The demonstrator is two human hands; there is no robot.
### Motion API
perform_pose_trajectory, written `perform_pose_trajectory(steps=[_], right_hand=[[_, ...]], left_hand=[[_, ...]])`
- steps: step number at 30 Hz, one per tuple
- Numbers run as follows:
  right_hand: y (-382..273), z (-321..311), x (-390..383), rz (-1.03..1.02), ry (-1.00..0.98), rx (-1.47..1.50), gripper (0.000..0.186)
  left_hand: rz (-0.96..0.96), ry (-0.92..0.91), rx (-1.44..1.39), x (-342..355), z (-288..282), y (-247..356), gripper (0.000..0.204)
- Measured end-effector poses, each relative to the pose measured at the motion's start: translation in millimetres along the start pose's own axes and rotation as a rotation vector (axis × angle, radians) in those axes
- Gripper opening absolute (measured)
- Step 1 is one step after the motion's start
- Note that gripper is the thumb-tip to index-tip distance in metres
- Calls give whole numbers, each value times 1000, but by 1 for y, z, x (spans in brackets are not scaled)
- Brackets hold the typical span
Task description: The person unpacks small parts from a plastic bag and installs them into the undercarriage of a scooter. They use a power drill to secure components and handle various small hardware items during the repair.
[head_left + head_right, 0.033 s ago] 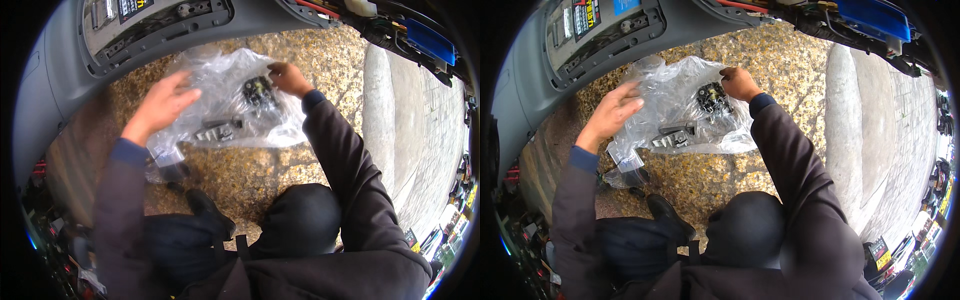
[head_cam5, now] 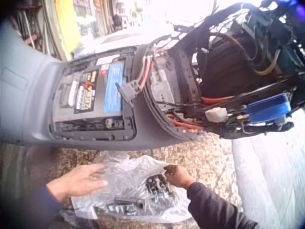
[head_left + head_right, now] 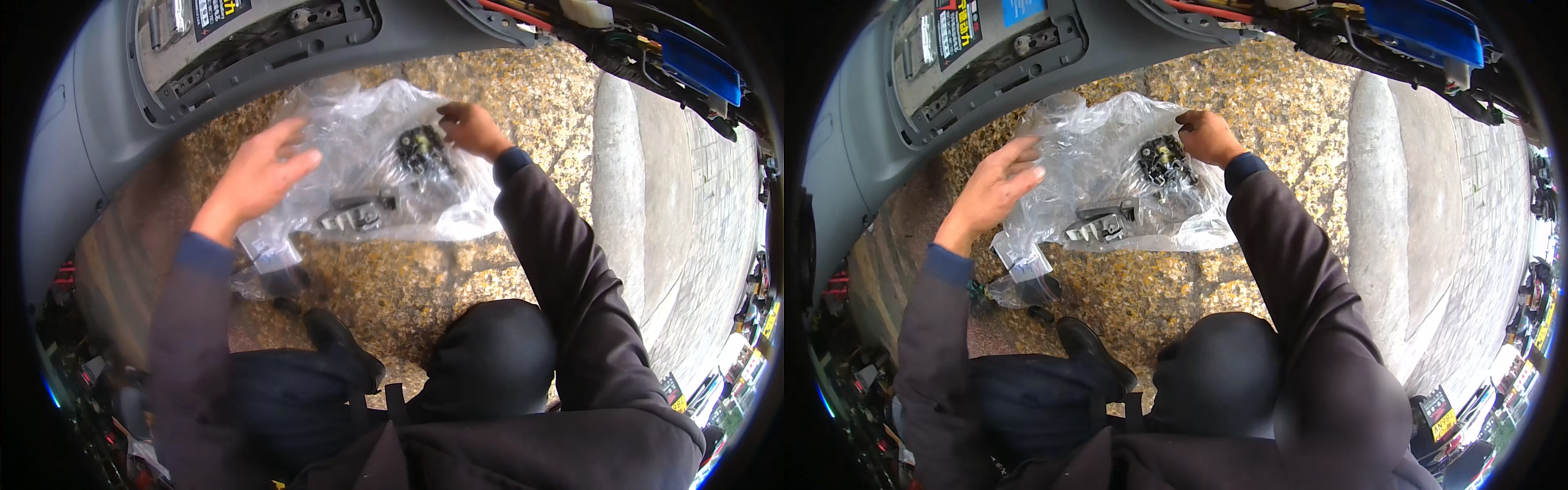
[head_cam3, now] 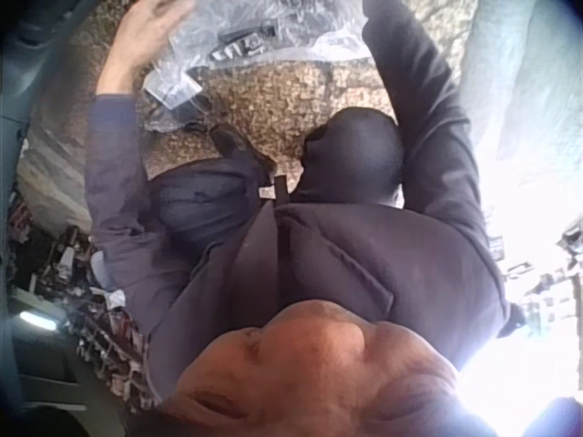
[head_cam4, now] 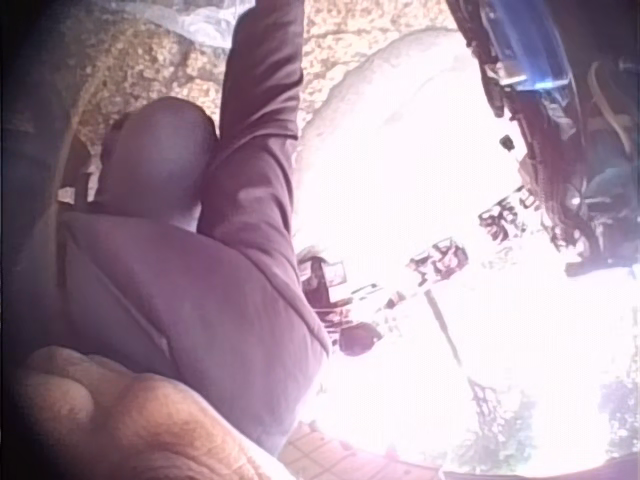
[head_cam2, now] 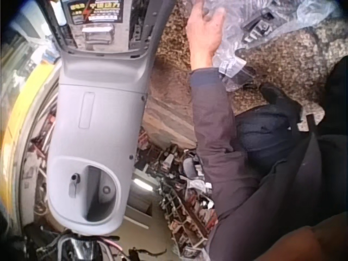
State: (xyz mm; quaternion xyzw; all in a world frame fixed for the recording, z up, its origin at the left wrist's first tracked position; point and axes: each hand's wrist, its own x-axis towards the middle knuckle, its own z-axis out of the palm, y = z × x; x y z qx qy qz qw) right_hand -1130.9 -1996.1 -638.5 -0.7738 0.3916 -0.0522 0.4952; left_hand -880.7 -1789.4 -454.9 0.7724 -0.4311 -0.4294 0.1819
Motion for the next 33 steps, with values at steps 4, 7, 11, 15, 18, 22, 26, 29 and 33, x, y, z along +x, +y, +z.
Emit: perform_pose_trajectory(steps=[4,7,11,15,18,22,26,29,33], right_hand=[[-7,-9,-12,93,-36,140,34],[-12,-15,-16,11,-135,31,33],[-22,1,4,-315,-463,-278,40],[-36,31,36,-439,-245,-301,55],[-36,25,46,-332,-72,-100,45],[-15,13,14,-373,-101,-222,22],[12,32,-40,-106,-48,-287,16],[25,43,-61,-151,89,-465,18],[26,31,-68,-12,-9,-191,15]], left_hand=[[-42,16,41,-54,-20,32,68],[31,68,104,-115,-32,58,74],[-18,224,-203,-161,-15,62,73],[-55,397,-367,-170,-12,45,67],[-74,359,-406,-180,-14,40,66],[-74,336,-339,-183,-19,34,66],[-44,326,-319,-180,-19,32,64],[-24,311,-295,-176,-18,32,64],[-6,300,-276,-177,-19,33,64]])
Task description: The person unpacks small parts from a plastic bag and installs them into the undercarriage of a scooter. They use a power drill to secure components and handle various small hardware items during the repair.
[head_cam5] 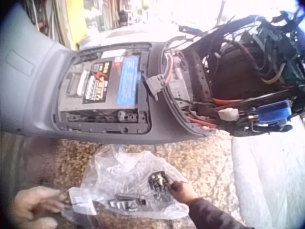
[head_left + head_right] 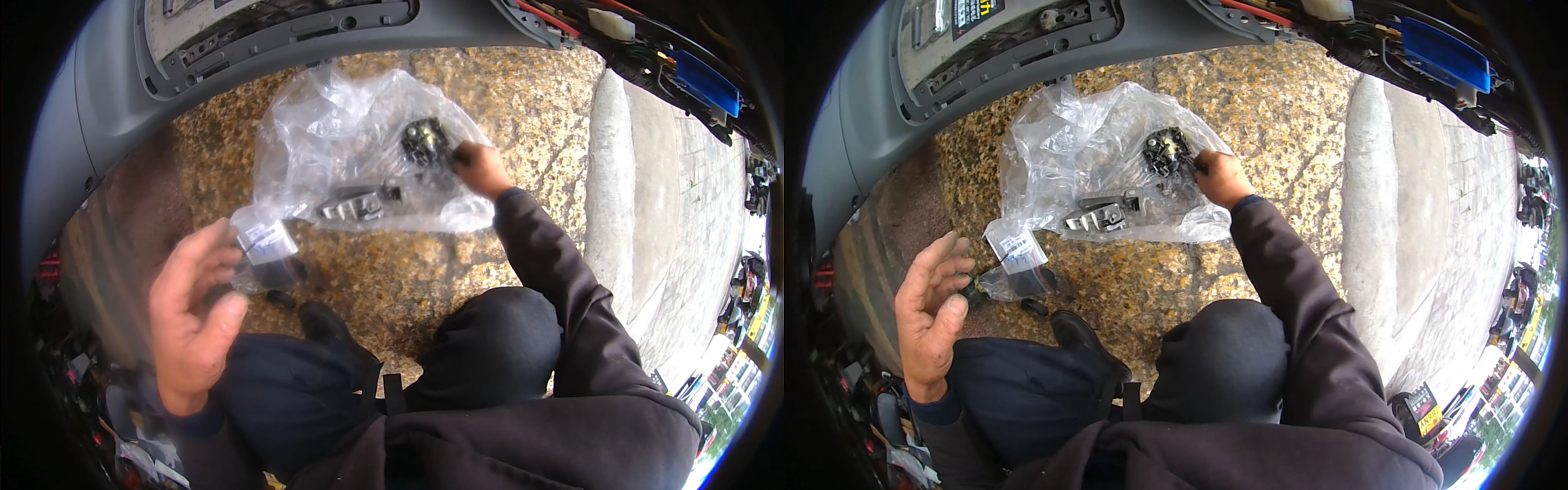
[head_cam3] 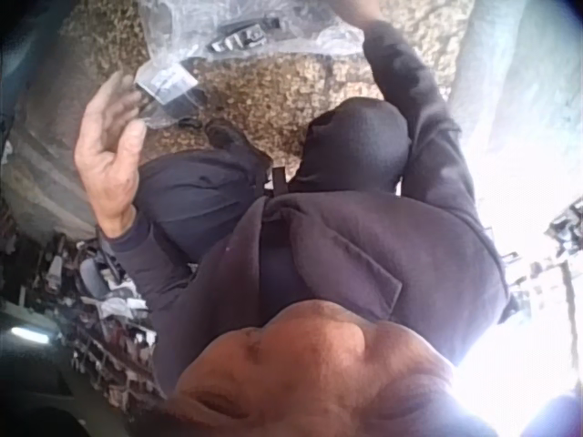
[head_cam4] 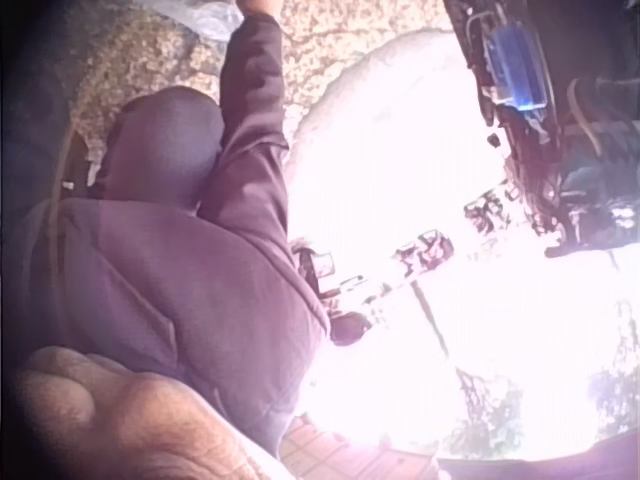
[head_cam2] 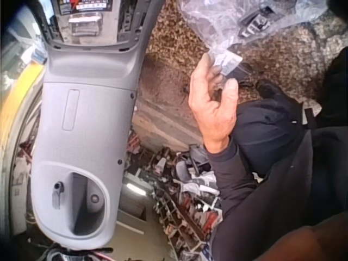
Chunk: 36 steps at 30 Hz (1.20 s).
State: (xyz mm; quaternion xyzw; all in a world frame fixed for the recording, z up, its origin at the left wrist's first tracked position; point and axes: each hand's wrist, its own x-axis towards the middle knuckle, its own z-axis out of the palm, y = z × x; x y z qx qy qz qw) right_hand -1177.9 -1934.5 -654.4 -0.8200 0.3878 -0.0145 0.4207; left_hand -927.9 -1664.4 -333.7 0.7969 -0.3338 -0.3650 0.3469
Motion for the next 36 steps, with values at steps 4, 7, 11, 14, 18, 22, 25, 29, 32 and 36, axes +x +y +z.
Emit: perform_pose_trajectory(steps=[4,7,11,14,18,22,25,29,32,36], right_hand=[[0,-17,-20,304,-183,894,11],[4,-23,-31,404,-307,1238,15],[6,-19,-35,294,-316,1391,19],[5,-19,-34,260,-324,1426,21],[2,-23,-34,262,-325,1430,21],[-6,-15,-37,260,-273,857,17],[-18,7,-47,53,-157,167,15],[-15,8,-52,35,13,-24,14],[-9,9,-33,-82,192,-221,14],[-5,8,-17,-148,80,-310,21]], left_hand=[[-12,28,-6,-5,0,-1,63],[-6,17,1,-5,-1,-1,63],[7,-19,46,-4,-1,-3,73],[10,-24,47,-5,0,-3,74],[12,-28,42,-6,1,-3,74],[10,-29,42,-7,2,-2,74],[7,-26,44,-7,3,-2,73],[1,-22,56,-6,3,-2,72],[0,-30,59,-6,3,-1,72],[-1,-44,46,-5,2,-1,72]])
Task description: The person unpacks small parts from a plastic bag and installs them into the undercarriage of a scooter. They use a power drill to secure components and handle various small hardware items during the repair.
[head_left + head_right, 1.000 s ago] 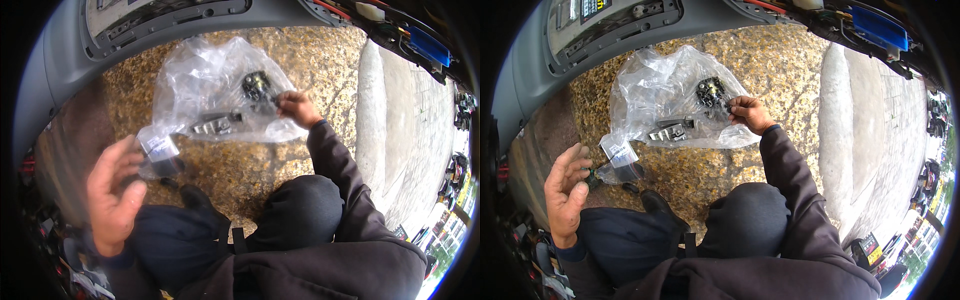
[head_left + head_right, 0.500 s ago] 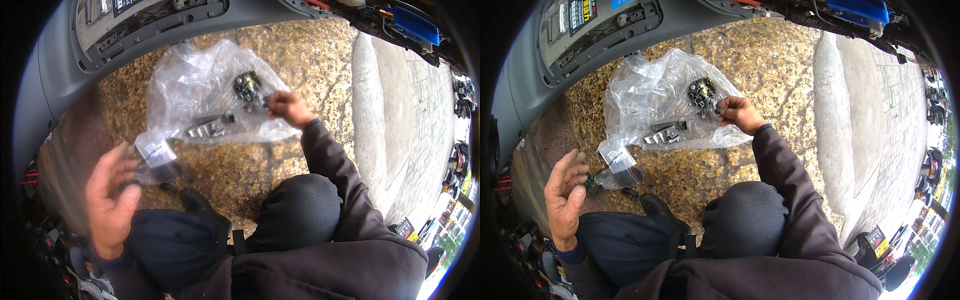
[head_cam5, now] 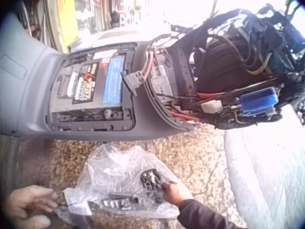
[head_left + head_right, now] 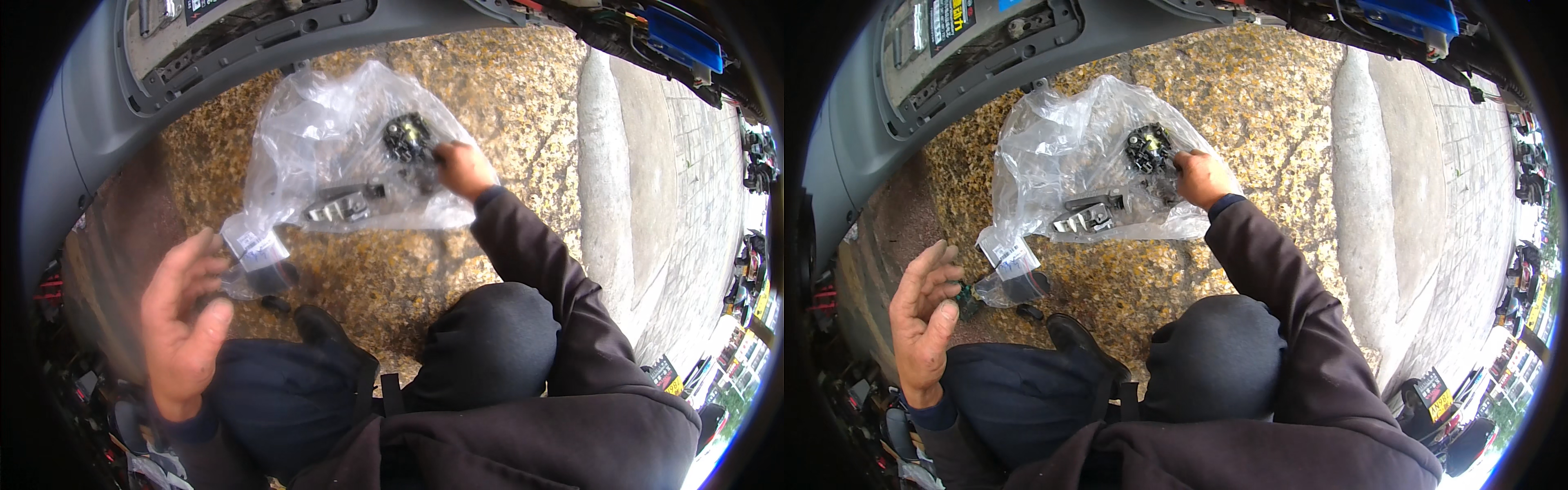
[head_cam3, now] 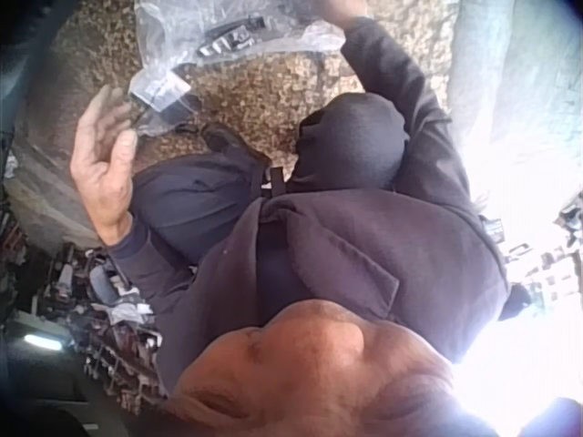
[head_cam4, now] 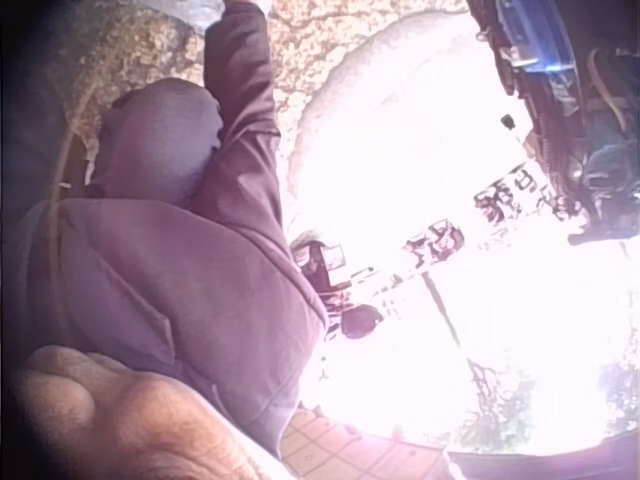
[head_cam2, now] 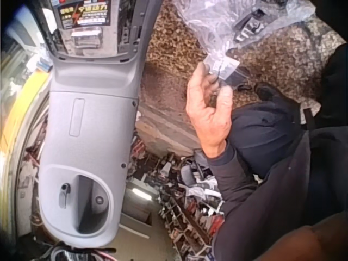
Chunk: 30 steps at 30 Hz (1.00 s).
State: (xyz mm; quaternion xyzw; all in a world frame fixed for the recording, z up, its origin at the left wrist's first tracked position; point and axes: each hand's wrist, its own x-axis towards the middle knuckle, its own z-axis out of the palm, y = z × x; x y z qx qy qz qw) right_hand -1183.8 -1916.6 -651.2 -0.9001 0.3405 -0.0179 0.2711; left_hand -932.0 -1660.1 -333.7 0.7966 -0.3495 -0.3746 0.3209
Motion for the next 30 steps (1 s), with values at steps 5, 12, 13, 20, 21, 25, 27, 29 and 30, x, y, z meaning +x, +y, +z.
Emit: perform_pose_trajectory(steps=[5,12,13,20,21,25,27,29,30], right_hand=[[5,-12,-10,440,-130,854,15],[0,-6,-23,389,-299,653,18],[-2,-2,-24,319,-270,521,19],[-22,14,-21,58,-315,128,15],[-22,13,-20,-3,-316,104,14],[-21,9,-3,13,-181,163,12],[-19,4,7,33,-25,157,11],[-20,1,21,-40,15,82,16],[-22,0,27,-54,9,65,17]], left_hand=[[-9,6,7,-1,-2,-1,71],[-3,-2,1,4,1,1,68],[-12,12,-11,4,3,1,67],[-22,34,-16,4,3,1,66],[-30,30,-34,4,3,0,66],[-12,4,-9,4,0,-3,69],[-4,-13,9,4,-1,-5,71],[-3,-8,23,4,-2,-5,72],[-7,-14,8,5,-2,-6,72]])
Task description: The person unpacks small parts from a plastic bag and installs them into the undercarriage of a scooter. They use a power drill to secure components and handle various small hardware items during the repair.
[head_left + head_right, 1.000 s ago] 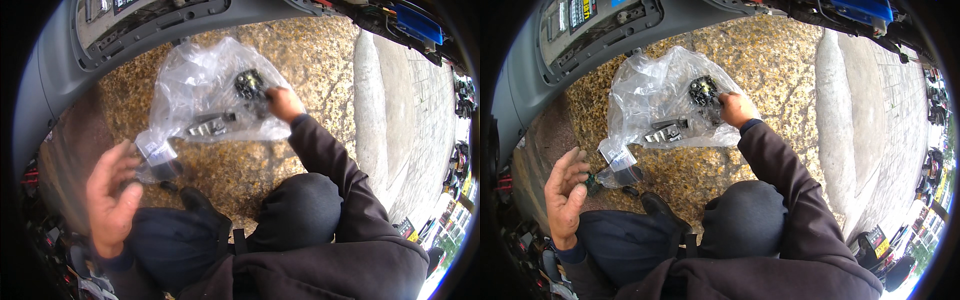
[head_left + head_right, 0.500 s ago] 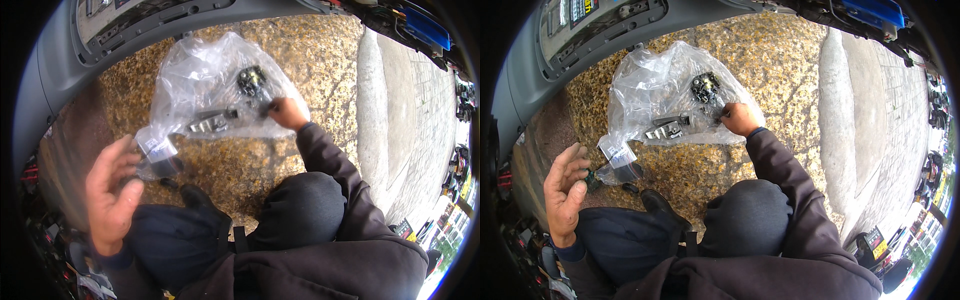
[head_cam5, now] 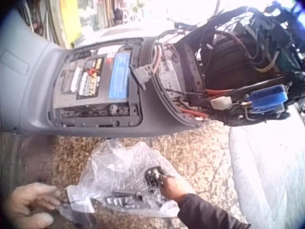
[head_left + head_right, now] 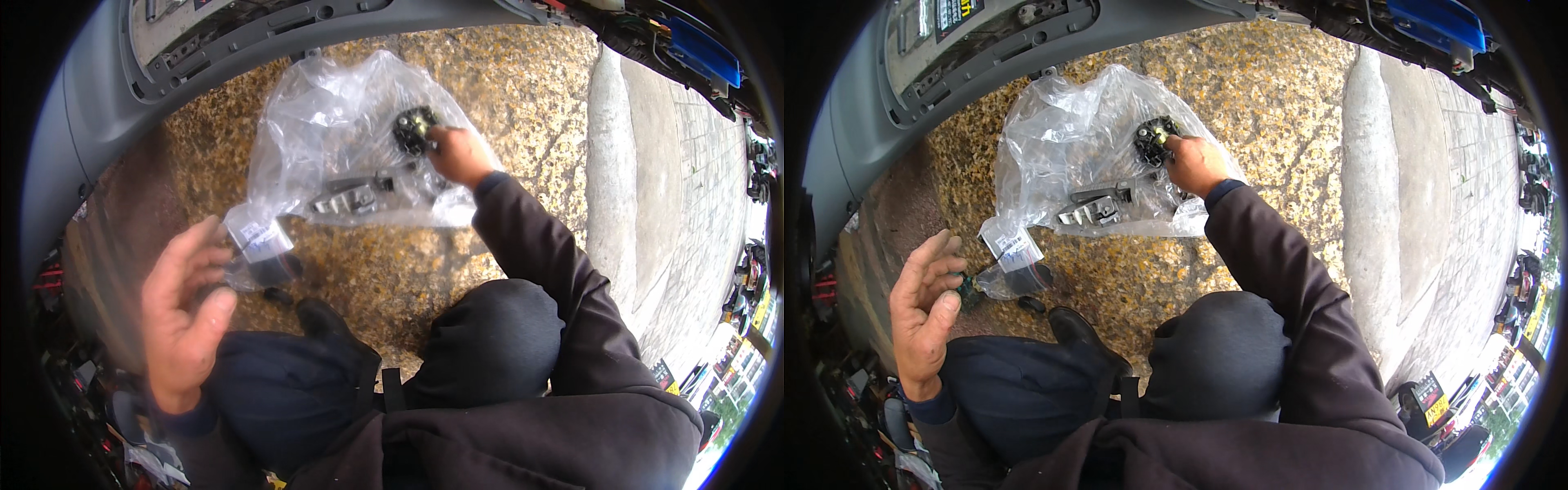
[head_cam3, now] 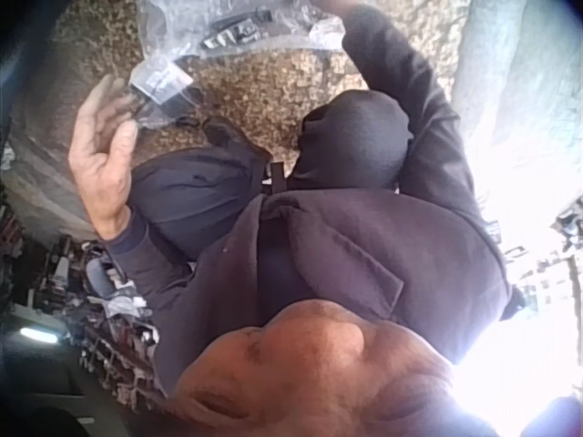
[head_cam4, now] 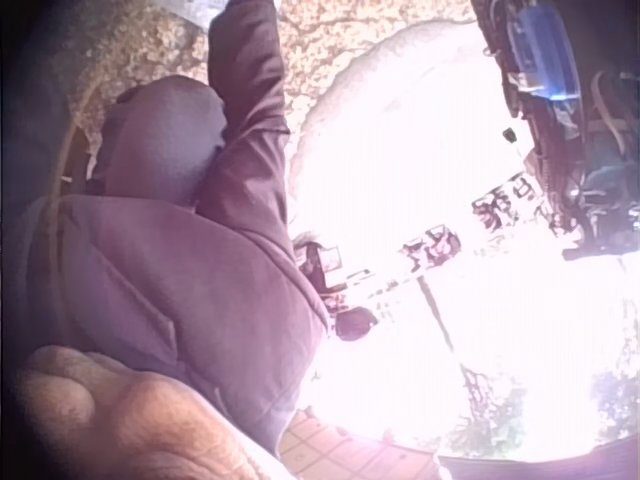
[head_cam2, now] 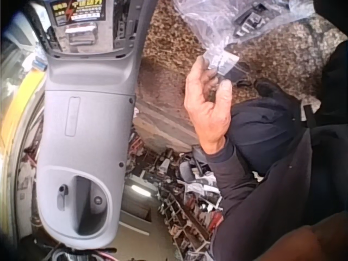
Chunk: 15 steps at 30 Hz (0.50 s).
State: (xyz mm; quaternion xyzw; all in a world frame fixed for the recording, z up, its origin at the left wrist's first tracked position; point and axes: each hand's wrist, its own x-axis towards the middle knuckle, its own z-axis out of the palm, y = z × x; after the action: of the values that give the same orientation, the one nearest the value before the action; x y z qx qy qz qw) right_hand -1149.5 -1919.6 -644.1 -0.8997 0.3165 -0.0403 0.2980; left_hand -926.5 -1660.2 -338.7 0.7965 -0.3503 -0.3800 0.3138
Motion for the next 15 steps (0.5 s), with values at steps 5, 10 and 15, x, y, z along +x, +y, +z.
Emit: perform_pose_trajectory(steps=[5,10,15], right_hand=[[-11,-2,8,94,-122,-100,15],[-10,-8,9,69,-47,-54,13],[-15,-4,-2,158,-56,90,18]], left_hand=[[-17,6,1,0,-1,0,72],[-49,45,-18,-1,-1,0,66],[-48,57,-19,-1,-3,1,66]])
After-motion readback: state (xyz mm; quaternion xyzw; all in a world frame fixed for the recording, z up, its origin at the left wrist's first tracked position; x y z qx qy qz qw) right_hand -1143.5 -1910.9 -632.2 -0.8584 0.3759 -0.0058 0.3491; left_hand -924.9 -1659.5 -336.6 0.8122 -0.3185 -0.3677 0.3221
